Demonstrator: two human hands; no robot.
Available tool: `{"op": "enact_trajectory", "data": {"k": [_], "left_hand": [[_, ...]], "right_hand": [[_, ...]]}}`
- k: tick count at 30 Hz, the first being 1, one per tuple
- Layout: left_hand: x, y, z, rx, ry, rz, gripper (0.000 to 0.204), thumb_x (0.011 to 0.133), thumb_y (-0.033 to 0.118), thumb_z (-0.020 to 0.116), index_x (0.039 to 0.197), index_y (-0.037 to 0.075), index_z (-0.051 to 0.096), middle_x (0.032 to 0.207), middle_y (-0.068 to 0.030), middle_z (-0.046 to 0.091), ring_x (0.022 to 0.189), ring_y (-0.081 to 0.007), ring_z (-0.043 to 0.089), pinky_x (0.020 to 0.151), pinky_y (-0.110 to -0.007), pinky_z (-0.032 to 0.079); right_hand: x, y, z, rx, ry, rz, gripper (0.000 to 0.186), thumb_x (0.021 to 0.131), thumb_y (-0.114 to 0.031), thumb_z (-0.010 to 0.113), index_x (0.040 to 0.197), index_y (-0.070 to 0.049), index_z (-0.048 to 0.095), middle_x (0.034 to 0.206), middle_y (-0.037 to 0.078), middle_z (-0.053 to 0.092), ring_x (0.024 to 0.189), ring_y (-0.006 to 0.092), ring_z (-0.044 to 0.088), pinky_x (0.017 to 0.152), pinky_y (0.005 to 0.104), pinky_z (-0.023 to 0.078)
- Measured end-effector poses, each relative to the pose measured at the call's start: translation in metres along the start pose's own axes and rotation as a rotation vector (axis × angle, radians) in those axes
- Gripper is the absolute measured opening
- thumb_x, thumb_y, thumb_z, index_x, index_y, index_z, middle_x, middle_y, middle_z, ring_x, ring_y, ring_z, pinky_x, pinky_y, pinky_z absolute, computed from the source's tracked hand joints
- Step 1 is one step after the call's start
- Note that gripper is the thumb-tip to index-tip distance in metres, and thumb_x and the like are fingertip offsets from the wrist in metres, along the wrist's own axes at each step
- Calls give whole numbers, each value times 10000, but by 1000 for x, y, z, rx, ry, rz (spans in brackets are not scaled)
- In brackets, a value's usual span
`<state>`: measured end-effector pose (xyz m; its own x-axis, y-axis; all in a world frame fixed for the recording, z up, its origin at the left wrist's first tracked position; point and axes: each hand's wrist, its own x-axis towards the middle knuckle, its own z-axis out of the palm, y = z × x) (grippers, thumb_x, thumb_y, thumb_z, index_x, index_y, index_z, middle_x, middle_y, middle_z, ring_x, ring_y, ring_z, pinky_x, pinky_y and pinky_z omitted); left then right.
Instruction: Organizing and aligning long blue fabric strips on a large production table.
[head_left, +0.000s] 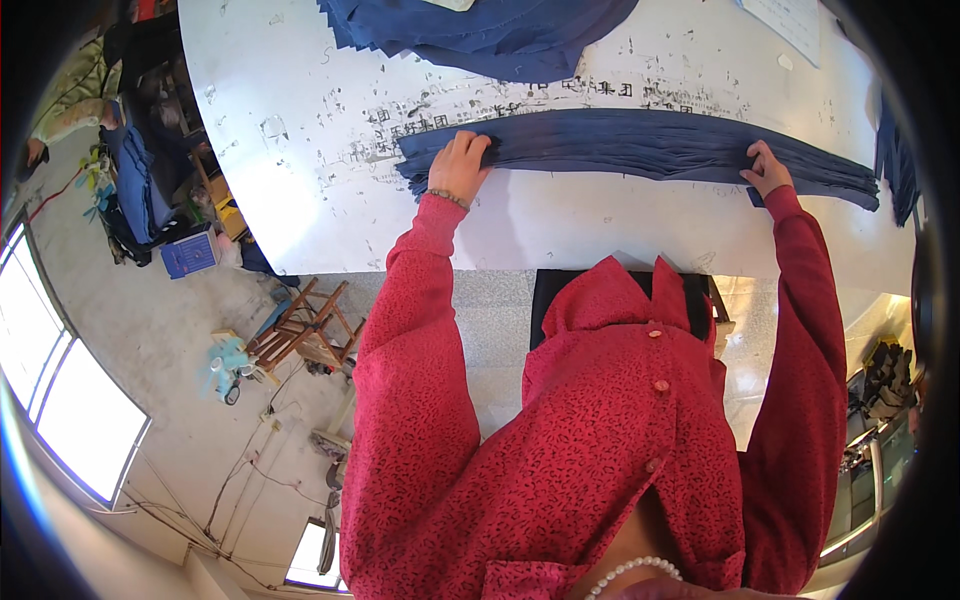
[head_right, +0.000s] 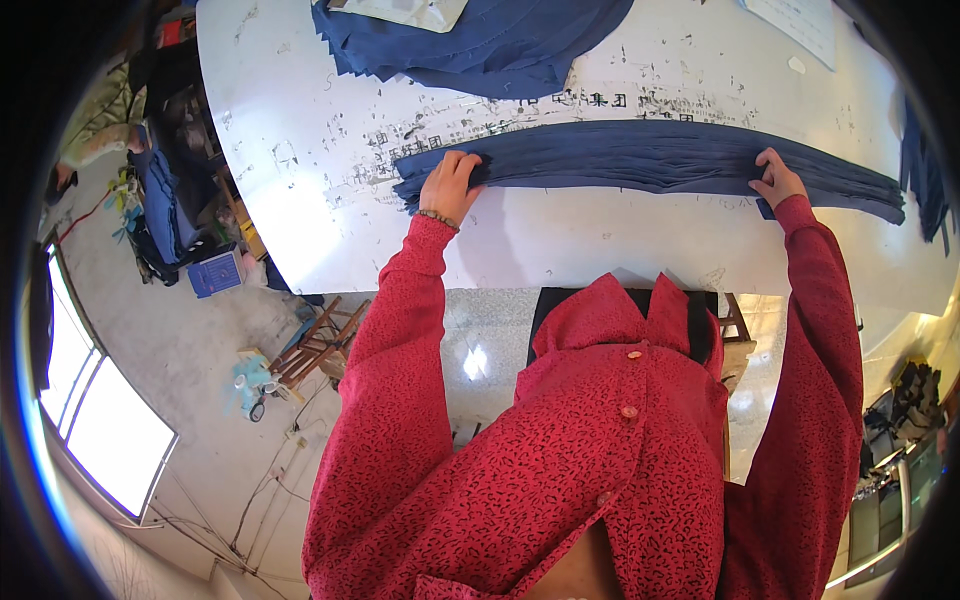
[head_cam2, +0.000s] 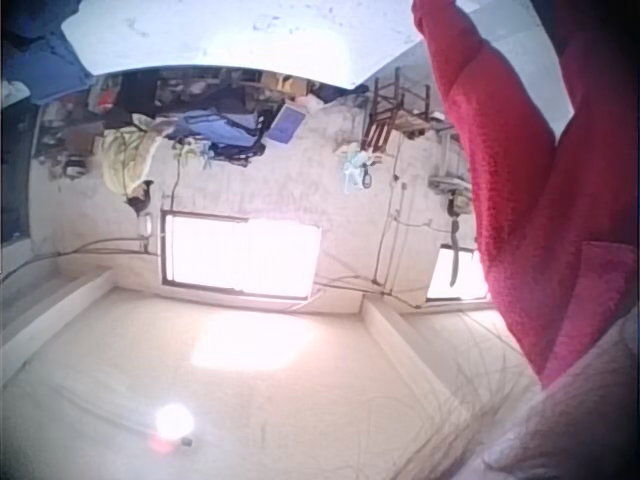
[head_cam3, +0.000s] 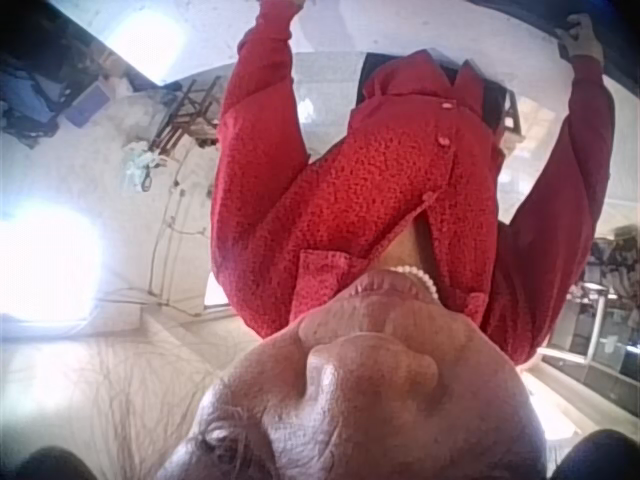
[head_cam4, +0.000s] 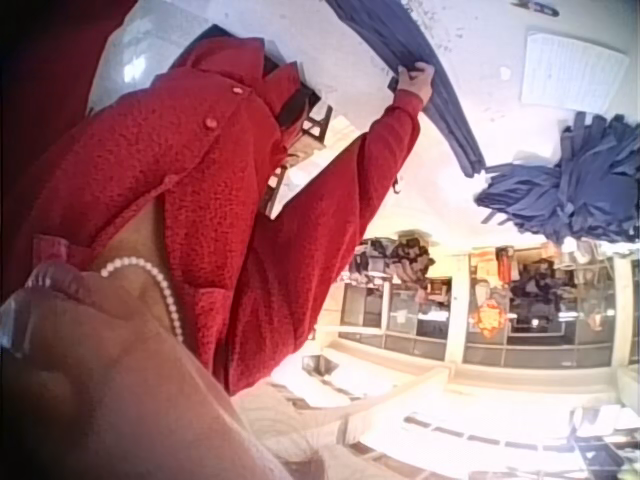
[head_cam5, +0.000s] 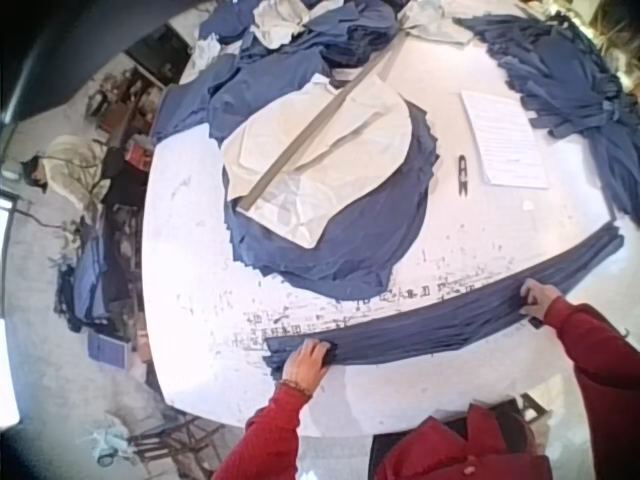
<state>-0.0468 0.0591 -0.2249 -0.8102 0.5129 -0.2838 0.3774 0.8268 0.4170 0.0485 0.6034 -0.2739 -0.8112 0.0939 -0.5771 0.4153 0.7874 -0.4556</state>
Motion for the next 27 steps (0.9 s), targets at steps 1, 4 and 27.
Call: {"op": "enact_trajectory", "data": {"k": [1, 4, 27], "left_hand": [[-1, -1, 3, -7, 10, -2, 404, 644, 91, 712, 1002, 93, 524, 997, -83, 485, 901, -286, 532, 773, -373, 449], [-5, -2, 7, 18, 47, 3, 352, 636, 92, 715, 936, 89, 531, 981, -72, 486, 889, -272, 531, 753, -367, 444], [-1, 0, 3, 154, -43, 33, 406, 658, 112, 708, 1002, 113, 493, 923, -63, 526, 842, -274, 552, 735, -366, 422]], "right_hand": [[0, 0, 0, -1, 2, -3, 392, 682, -8, 695, 943, -124, 427, 568, 1, 393, 514, 119, 390, 518, 256, 364], [0, -1, 0, -4, 4, -10, 389, 682, -10, 694, 942, -122, 427, 564, 3, 398, 510, 120, 394, 516, 258, 364], [0, -3, -2, -1, -13, 2, 368, 694, -41, 688, 936, -119, 422, 568, 16, 428, 515, 143, 432, 529, 279, 381]]}}
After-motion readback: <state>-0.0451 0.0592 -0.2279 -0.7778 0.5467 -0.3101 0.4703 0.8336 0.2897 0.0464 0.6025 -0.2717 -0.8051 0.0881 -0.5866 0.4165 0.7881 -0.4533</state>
